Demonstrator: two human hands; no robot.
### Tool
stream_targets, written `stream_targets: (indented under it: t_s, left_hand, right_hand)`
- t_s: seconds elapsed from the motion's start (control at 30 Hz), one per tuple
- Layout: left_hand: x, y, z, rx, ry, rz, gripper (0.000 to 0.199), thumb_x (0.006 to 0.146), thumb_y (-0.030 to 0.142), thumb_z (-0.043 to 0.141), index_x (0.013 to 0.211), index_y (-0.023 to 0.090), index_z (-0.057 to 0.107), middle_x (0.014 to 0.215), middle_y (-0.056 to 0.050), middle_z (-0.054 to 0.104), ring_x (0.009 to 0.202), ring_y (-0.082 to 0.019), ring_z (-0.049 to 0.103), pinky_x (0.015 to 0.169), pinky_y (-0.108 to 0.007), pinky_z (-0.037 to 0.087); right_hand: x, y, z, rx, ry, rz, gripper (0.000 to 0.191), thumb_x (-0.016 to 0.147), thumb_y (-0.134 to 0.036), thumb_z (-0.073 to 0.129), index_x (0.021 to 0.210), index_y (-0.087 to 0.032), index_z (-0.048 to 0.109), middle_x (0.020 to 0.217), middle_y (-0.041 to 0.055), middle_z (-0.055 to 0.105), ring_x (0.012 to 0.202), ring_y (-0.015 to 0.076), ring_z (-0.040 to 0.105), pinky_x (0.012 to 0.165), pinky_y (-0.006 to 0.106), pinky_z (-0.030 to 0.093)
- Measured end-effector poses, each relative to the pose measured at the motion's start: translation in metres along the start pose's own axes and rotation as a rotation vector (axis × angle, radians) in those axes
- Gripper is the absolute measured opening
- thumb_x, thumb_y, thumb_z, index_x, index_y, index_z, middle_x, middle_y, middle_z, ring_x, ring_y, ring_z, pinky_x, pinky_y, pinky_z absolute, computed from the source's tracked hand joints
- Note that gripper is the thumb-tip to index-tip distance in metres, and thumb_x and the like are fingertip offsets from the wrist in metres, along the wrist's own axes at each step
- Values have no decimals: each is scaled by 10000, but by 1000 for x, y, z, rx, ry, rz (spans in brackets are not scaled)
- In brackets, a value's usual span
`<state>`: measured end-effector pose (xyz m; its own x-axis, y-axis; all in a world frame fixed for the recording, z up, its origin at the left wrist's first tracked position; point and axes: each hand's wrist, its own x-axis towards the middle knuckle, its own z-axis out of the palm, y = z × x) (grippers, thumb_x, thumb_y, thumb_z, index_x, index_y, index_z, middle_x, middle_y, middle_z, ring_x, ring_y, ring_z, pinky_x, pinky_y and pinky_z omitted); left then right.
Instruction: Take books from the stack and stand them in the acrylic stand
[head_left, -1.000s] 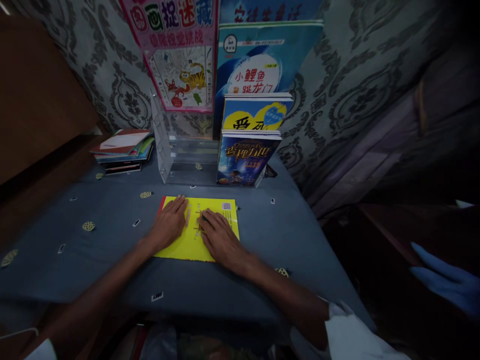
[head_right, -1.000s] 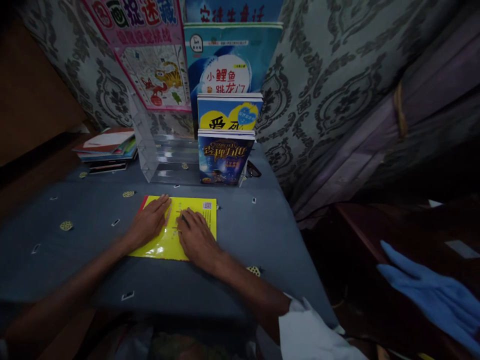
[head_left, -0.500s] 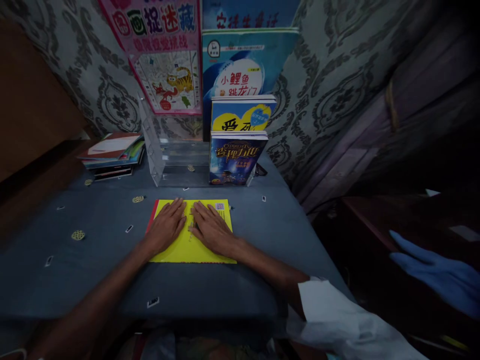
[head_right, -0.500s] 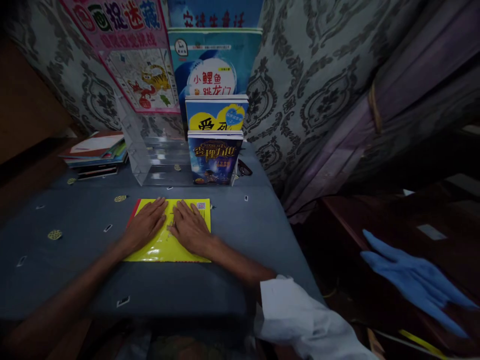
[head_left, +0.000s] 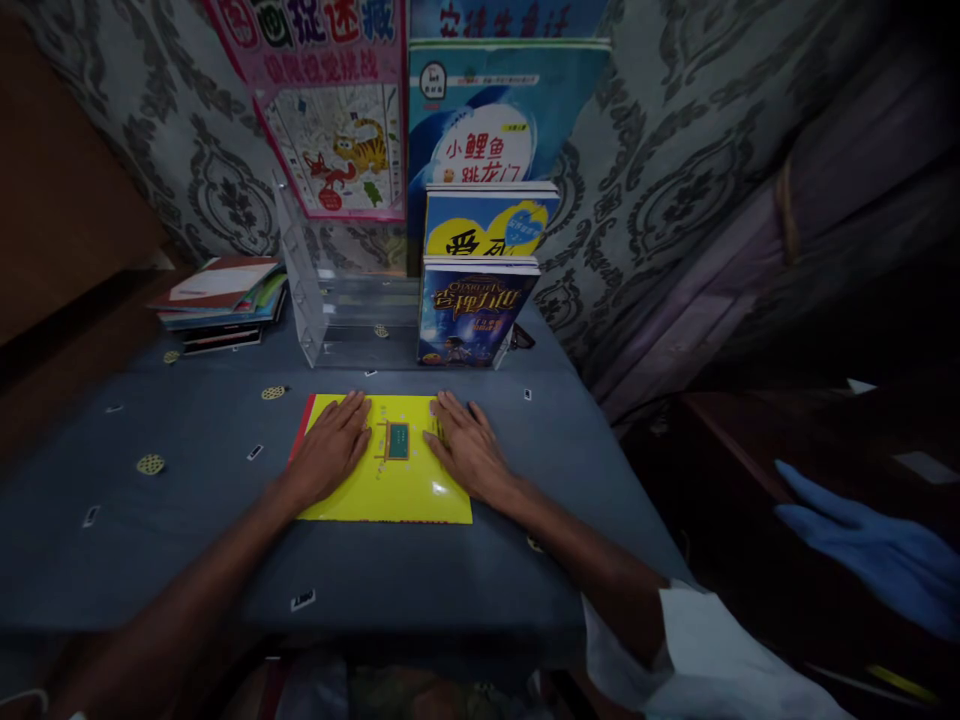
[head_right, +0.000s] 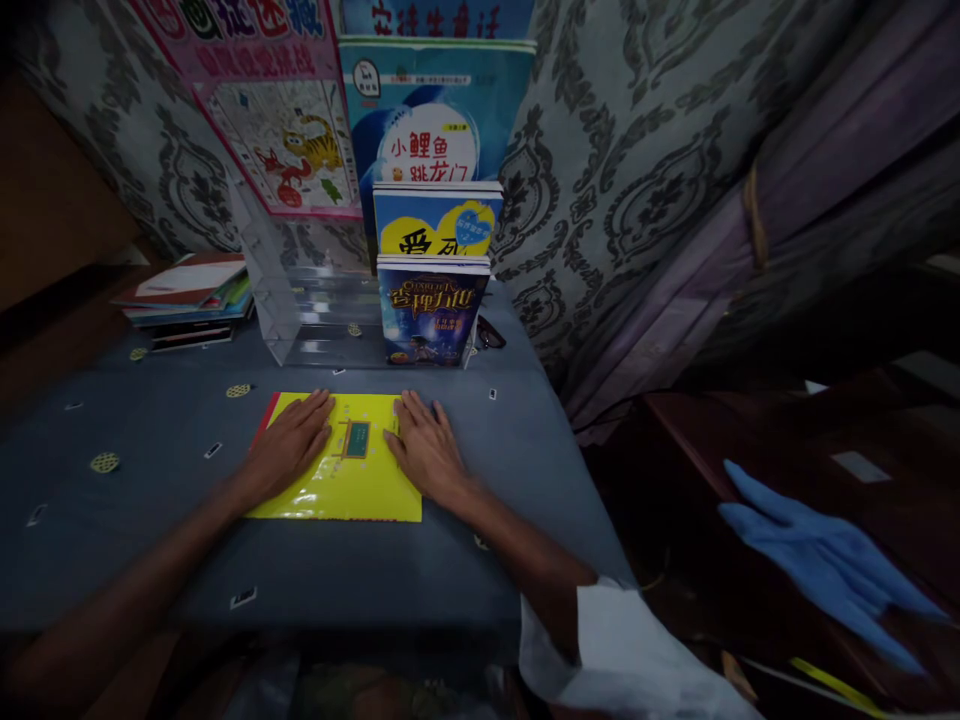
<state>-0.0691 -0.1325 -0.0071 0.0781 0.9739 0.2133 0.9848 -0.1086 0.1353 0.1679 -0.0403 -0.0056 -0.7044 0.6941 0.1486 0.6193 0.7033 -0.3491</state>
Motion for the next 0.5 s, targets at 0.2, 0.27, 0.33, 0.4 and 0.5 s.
stream_targets:
  t_s: [0.2, 0.27, 0.33, 0.4, 0.5]
  left_hand:
    - [0, 0, 3, 35, -32, 13, 585, 1058, 435, 225, 1487, 99, 440, 1587, -137, 393, 1497, -253, 319, 1221, -469, 278]
    - [1, 1, 4, 44, -47, 27, 589, 1061, 459, 224, 1521, 134, 396, 1601, -122, 371, 1509, -248, 293, 1225, -483, 260]
    - [4, 5, 5, 51, -70, 38, 589, 1062, 477, 227, 1546, 167, 356, 1614, -107, 349, 1517, -240, 272, 1230, -499, 236]
    - [8, 11, 6, 55, -95, 55, 590, 1063, 489, 226, 1554, 183, 342, 1626, -95, 324, 1524, -235, 252, 1234, -504, 217]
    - [18, 22, 8, 45, -127, 102, 596, 1063, 499, 229, 1553, 179, 344, 1634, -85, 301, 1529, -231, 236, 1238, -501, 205]
  right_hand:
    - [-1, 0, 0, 0, 33, 0, 516, 1006, -338, 408, 1458, -99, 484, 1556, 192, 429, 1488, 279, 346, 1214, 543, 263]
    - [-1, -3, 0, -20, 25, 11, 520, 1007, -335, 398, 1460, -95, 481, 1557, 187, 429, 1490, 272, 342, 1218, 532, 260]
    - [-1, -5, -2, -39, 4, 23, 529, 1006, -332, 397, 1464, -78, 474, 1559, 189, 426, 1493, 268, 336, 1222, 516, 258]
    - [-1, -7, -5, -51, -9, 28, 532, 1006, -325, 399, 1465, -66, 471, 1559, 192, 425, 1491, 267, 341, 1222, 507, 261]
    - [-1, -9, -6, -62, -1, 24, 520, 1006, -314, 397, 1458, -72, 480, 1553, 190, 434, 1486, 265, 351, 1217, 510, 269]
